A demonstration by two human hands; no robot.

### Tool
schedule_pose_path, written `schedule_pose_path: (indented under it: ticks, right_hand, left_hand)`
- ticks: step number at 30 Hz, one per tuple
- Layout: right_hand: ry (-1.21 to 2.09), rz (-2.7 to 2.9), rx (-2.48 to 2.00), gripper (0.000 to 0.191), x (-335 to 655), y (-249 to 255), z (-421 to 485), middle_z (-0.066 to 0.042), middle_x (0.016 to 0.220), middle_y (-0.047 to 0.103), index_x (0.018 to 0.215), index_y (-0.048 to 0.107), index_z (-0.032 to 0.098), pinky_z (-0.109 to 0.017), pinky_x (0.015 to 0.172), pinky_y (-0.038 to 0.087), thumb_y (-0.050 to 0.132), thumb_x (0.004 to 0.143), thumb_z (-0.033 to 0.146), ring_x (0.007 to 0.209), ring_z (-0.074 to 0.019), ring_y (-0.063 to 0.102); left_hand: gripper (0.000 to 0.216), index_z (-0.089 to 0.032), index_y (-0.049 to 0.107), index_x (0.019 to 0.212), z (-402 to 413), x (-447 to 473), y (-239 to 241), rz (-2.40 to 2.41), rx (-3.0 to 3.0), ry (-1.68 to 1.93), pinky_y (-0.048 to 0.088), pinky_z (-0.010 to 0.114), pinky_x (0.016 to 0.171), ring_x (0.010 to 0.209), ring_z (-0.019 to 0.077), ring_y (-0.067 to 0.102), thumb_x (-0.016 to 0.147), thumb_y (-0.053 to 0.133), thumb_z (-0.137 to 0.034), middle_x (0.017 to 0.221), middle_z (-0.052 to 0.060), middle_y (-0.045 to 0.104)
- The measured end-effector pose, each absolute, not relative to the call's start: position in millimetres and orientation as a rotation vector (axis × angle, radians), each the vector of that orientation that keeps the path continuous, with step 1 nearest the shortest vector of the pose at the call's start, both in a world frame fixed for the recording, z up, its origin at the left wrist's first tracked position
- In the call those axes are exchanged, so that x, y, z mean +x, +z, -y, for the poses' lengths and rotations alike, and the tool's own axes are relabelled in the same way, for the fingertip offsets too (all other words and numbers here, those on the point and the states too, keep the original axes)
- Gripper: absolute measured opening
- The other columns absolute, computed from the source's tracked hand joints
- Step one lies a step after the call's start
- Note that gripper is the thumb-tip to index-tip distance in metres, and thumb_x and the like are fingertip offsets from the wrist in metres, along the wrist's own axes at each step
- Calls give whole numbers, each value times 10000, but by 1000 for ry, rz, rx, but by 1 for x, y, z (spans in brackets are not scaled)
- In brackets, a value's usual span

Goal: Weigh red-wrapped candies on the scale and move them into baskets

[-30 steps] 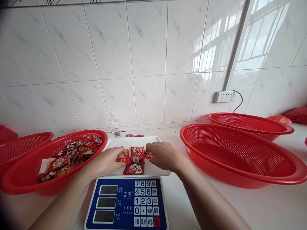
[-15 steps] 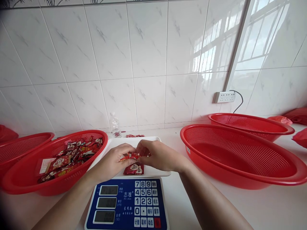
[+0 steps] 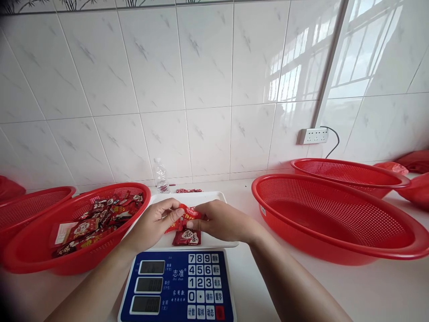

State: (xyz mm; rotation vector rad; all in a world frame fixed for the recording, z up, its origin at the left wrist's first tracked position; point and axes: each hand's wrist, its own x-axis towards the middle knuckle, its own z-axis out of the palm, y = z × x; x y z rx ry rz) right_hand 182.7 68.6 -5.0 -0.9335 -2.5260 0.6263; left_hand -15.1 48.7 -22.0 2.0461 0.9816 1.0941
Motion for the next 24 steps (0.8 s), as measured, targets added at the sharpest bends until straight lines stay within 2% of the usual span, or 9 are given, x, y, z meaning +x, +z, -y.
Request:
schedule_pose_path:
  ticks: [5,10,13,18,24]
  right_hand:
    - [710,2522,-953,398,182,-5,-66,60,553,325,605,482,175,-229,457,240,460,891,451,514,-83,261]
    - [868,2552,-811,410,179,-6,-65,5,653,562,727,624,153,-235,525,368,471,884,499,570,-101,447]
    - [957,2537,-767,455,178,-6,-64,-36,740,645,784,665,141,-252,605,445,466,877,540,650,-129,555]
    - [1102,2515,-738,521,178,-5,-62,-88,824,684,864,679,108,-264,661,497,466,858,584,724,-154,622]
    - [1108,2508,-704,578,180,-8,-63,-93,798,697,845,704,109,-285,698,510,454,833,630,738,-163,644]
  left_hand:
    - [269,-161,576,838,-47,-14,-20,-918,1987,1046,448,268,675,720,129,529,900,479,-405,774,15,587]
    - [362,-165,506,694,-47,-15,-21,-930,2058,979,367,229,575,618,101,431,893,465,-465,660,-23,485]
    - [424,-165,472,618,-48,-15,-22,-939,2106,979,327,224,535,565,91,389,908,431,-472,587,-38,435]
    - [409,-169,585,687,-45,-13,-20,-826,2052,978,402,233,567,578,108,524,927,409,-449,607,-14,582]
    - [412,-162,586,711,-43,-11,-19,-731,1990,886,468,286,733,749,153,610,942,379,-433,734,43,662]
